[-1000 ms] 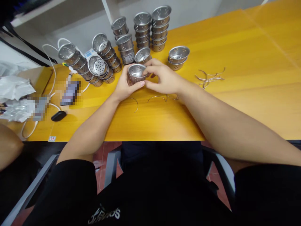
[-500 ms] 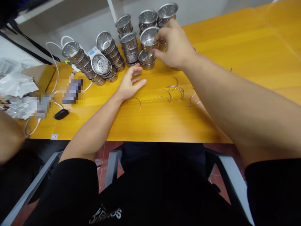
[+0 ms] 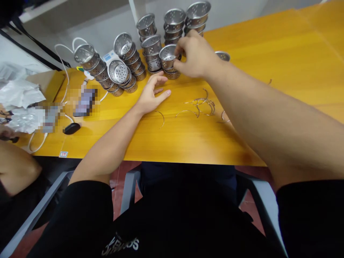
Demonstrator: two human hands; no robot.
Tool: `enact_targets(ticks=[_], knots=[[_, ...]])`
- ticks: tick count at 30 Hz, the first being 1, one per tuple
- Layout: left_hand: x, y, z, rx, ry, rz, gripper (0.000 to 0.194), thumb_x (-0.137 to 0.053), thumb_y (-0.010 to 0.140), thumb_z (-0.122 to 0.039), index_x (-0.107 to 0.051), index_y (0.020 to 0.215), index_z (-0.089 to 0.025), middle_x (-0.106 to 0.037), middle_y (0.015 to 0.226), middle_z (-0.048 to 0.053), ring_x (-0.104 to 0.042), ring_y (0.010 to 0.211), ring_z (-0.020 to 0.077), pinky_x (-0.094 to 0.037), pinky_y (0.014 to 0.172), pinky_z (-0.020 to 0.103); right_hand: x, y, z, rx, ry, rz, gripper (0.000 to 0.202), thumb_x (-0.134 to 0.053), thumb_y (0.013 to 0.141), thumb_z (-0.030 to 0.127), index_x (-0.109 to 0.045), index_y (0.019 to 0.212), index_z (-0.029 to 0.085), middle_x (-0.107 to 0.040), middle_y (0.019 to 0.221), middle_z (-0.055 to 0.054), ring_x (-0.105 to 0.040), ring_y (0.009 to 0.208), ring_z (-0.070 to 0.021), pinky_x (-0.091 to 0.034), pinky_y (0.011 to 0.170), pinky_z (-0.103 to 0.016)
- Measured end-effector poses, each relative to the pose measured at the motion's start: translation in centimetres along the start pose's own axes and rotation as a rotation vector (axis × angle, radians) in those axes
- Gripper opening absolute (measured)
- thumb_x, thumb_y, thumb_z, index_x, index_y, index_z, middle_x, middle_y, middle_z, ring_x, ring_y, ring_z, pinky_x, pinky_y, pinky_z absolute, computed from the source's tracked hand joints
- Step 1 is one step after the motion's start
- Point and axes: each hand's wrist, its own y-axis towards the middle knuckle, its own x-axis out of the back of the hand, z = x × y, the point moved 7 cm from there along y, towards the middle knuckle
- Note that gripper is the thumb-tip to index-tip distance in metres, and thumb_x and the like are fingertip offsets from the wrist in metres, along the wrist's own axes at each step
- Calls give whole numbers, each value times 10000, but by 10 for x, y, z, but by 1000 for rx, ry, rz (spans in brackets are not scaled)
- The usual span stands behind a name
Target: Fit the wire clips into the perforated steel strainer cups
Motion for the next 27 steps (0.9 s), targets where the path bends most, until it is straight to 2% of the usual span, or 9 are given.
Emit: enact_targets(ticks=[4,8,11,14,18,20,23,25,27], knots=[[1,-1,-1,5,5,4,649,-811,1163,-667,-634,1679,-316,-386,2041,159,-627,1788,387,-588,1479,689,16,-14,-15,22,34,-126,411,-669,1186,398,-764,1585,378,-611,1803,-165,-619,1669,-321,-484,1468,-524],[0,-1,0,0,7,13,642,-801,1171,-667,-629,1680,-316,-376,2040,153,-592,1825,389,-571,1492,679,30,-36,-65,-33,85,-319,413,-723,1187,324,-763,1595,373,-594,1792,-202,-620,1733,-380,-493,1502,-548],[0,-1,-1,-9,19,20,633,-788,1183,-650,-623,1688,-306,-382,2033,156,-567,1846,391,-548,1513,675,23,-51,-105,-133,93,-341,622,-857,1105,269,-692,1705,275,-579,1805,-244,-598,1767,-483,-511,1486,-648],[2,-2,-5,-10,23,20,606,-788,1178,-618,-637,1677,-309,-410,2018,158,-584,1825,388,-594,1471,669,8,-58,-123,-201,103,-279,818,-941,1081,341,-595,1808,195,-584,1817,-282,-572,1779,-484,-478,1501,-614],[6,-3,-10,-15,3,7,584,-833,1135,-610,-687,1613,-308,-485,1983,165,-591,1812,392,-647,1420,658,-5,-58,-123,-245,123,-227,861,-901,1093,333,-546,1841,97,-631,1793,-329,-634,1707,-418,-490,1443,-484],[7,-4,-11,-19,-13,2,590,-846,1125,-606,-688,1613,-314,-511,1974,165,-611,1793,386,-652,1411,654,-7,-57,-116,-212,157,-237,905,-897,1065,356,-526,1848,96,-636,1789,-329,-667,1664,-406,-521,1397,-465],[6,-3,-9,-20,-34,10,661,-854,1119,-585,-622,1684,-331,-548,1957,159,-678,1725,362,-636,1418,648,-6,-60,-94,-71,222,-261,952,-912,982,407,-538,1826,175,-649,1782,-273,-689,1614,-397,-559,1368,-473],[3,-3,-7,-22,-29,25,725,-862,1102,-552,-566,1727,-332,-571,1942,164,-708,1695,355,-623,1428,649,-6,-63,-75,39,259,-257,901,-899,983,484,-583,1787,228,-670,1751,-235,-691,1593,-394,-572,1370,-487],[0,-2,-8,-27,-7,33,795,-856,1085,-531,-504,1770,-332,-571,1943,182,-713,1700,366,-609,1441,670,-8,-66,-55,115,305,-235,895,-894,990,556,-612,1774,232,-683,1717,-232,-697,1574,-403,-585,1367,-504]])
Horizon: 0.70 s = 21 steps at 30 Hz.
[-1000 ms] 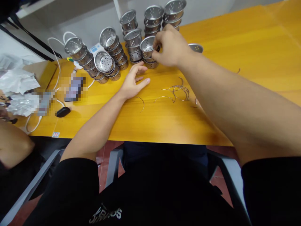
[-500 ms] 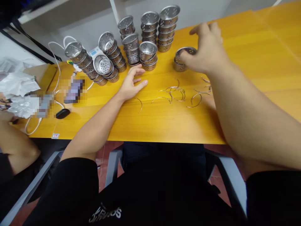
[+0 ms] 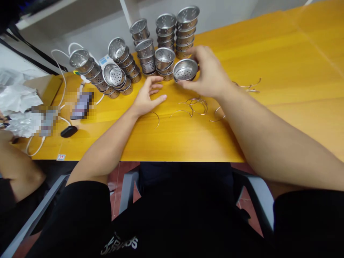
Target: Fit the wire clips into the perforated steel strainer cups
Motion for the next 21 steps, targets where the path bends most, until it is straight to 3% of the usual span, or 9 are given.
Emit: enact_targets(ticks=[5,8,11,14,16,18,21], knots=[[-7,2,-14,-66,68,8,1040,-853,1086,-648,-303,1904,-316,-527,1968,245,-676,1777,403,-550,1498,705,-25,-2,30,45,104,142,950,-893,994,809,-649,1791,351,-688,1752,-192,-673,1578,-471,-611,1337,-638],[-9,2,-25,-113,70,15,1118,-849,1051,-862,-389,1861,-245,-638,1851,237,-702,1742,415,-548,1510,677,-37,-4,38,52,107,216,1081,-795,961,1040,-640,1845,437,-709,1748,-162,-623,1597,-519,-625,1274,-729],[-8,3,-31,-118,49,15,1151,-816,981,-1032,-530,1766,-241,-732,1738,204,-754,1661,415,-581,1479,655,-40,-5,47,68,53,249,1171,-709,903,1151,-604,1896,540,-778,1652,-117,-590,1609,-552,-594,1256,-794],[-7,6,-36,-119,65,19,1191,-785,958,-1088,-531,1792,-277,-715,1785,183,-724,1704,416,-542,1508,648,-37,-5,52,73,-36,323,1222,-742,839,1143,-508,1934,654,-826,1592,-55,-553,1646,-563,-568,1266,-815],[-6,7,-40,-128,69,25,1229,-780,952,-1099,-513,1820,-271,-702,1809,191,-697,1736,420,-514,1531,642,-32,-5,47,41,-35,337,1189,-798,828,1097,-524,1908,682,-822,1632,-23,-547,1660,-557,-557,1291,-810],[-3,7,-42,-125,67,33,1232,-794,944,-1096,-538,1805,-251,-727,1774,199,-705,1720,421,-510,1533,643,-23,-3,40,51,73,265,1067,-861,863,1009,-650,1825,599,-783,1692,-45,-611,1629,-517,-559,1348,-750],[7,6,-33,-96,59,10,1164,-849,921,-1074,-628,1710,-248,-788,1672,180,-760,1630,407,-534,1509,655,-4,2,21,107,197,67,836,-918,948,777,-774,1671,384,-736,1674,-145,-722,1528,-416,-598,1372,-569]])
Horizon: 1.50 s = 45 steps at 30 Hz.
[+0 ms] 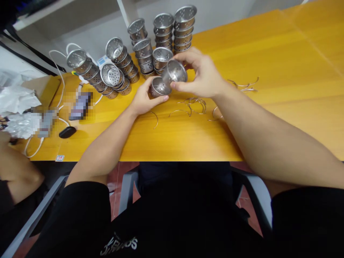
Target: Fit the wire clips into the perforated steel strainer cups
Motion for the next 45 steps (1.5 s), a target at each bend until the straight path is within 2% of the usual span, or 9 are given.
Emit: enact_targets(ticks=[6,13,19,22,24,26,30,37,45], knots=[[14,-3,31,5,35,-112,1115,-824,975,-1026,-541,1753,-279,-731,1725,183,-723,1675,408,-507,1519,675,33,-6,-64,-353,-382,-107,992,-962,971,285,-623,1878,69,-603,1765,-312,-608,1692,-411,-453,1493,-424],[12,-2,34,-12,54,-138,1066,-846,1020,-915,-460,1806,-308,-659,1792,199,-654,1750,424,-437,1581,673,36,-10,-93,-527,-448,-107,928,-980,1104,349,-586,1902,86,-580,1838,-310,-613,1704,-404,-434,1467,-420],[12,-2,39,-4,80,-131,1087,-710,1077,-987,-368,1883,-342,-637,1796,183,-658,1742,400,-455,1575,651,41,-13,-69,-531,-439,-64,990,-986,1098,381,-521,1940,146,-496,1924,-306,-489,1856,-436,-382,1555,-500],[10,-2,41,-9,70,-116,1101,-738,1078,-964,-355,1890,-328,-637,1789,185,-636,1763,408,-443,1580,647,57,-13,-49,-416,-516,-41,603,-929,1097,363,-770,1663,233,-623,1783,-268,-670,1674,-460,-527,1453,-566],[9,-3,42,-11,73,-105,1104,-759,1082,-938,-348,1893,-312,-641,1784,189,-626,1773,411,-438,1579,646,56,-13,-45,-348,-568,123,383,-962,995,303,-852,1361,296,-797,1466,-188,-831,1298,-424,-668,1210,-599],[9,-3,41,-7,72,-107,1097,-782,1075,-927,-368,1878,-305,-653,1777,191,-639,1762,409,-447,1573,646,44,-18,-49,-349,-558,369,360,-1036,878,324,-839,1178,343,-850,1181,-91,-829,999,-377,-693,957,-587],[12,-3,38,19,42,-145,1073,-851,1023,-934,-459,1803,-309,-695,1749,185,-690,1719,412,-481,1561,659,17,-30,-50,-426,-420,683,263,-1018,920,372,-842,1115,358,-903,1121,-23,-848,957,-353,-690,901,-553],[9,-3,39,-12,67,-106,1096,-821,1041,-946,-426,1819,-284,-688,1762,198,-687,1728,410,-481,1555,633,7,-24,-37,-470,-525,645,99,-904,971,220,-873,1005,308,-918,1030,-32,-849,924,-325,-673,922,-498],[10,-4,36,-10,73,-90,1060,-885,1028,-886,-464,1770,-258,-710,1744,204,-706,1701,409,-508,1537,635,-7,-22,-19,-416,-701,730,146,-775,1041,136,-799,940,239,-823,941,-65,-682,811,-263,-502,789,-429]])
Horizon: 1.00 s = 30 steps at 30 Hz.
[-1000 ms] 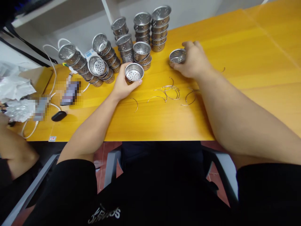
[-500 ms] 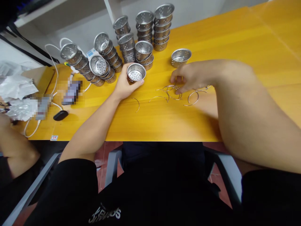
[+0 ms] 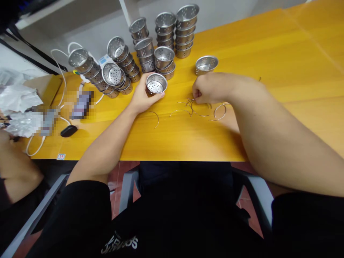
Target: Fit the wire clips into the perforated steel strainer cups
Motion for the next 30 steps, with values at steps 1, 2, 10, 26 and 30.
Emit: enact_targets(ticks=[1,2,10,26,30], knots=[[0,0,0,-2,0,2,1058,-888,1030,-879,-461,1773,-257,-710,1747,205,-705,1704,408,-509,1537,632,0,0,2,-4,-15,-2,138,-803,1036,149,-790,933,240,-805,923,-67,-680,818,-272,-490,789,-434],[0,0,1,-5,1,2,1057,-890,1033,-871,-457,1776,-257,-710,1749,206,-704,1708,408,-509,1538,631,-1,0,4,-4,-26,-5,143,-829,1036,166,-782,923,240,-788,902,-69,-677,816,-277,-472,784,-434],[0,1,6,-28,-14,-6,1064,-903,1017,-865,-452,1769,-262,-710,1742,209,-713,1688,411,-527,1517,632,-2,6,3,79,-40,-110,160,-879,1076,234,-749,982,232,-761,895,-70,-606,754,-232,-419,745,-405],[-1,1,5,-30,-25,-10,1106,-874,1003,-938,-455,1767,-257,-703,1739,215,-713,1682,414,-523,1521,646,1,14,-4,162,-12,-271,130,-833,1095,143,-750,1077,241,-829,966,-79,-648,770,-229,-493,794,-415],[-3,2,10,-41,-22,-11,1137,-852,1001,-975,-438,1788,-268,-689,1759,210,-698,1704,417,-508,1534,649,14,5,-2,216,148,-488,118,-752,1160,180,-814,1249,226,-889,1134,-136,-782,932,-293,-623,924,-465]])
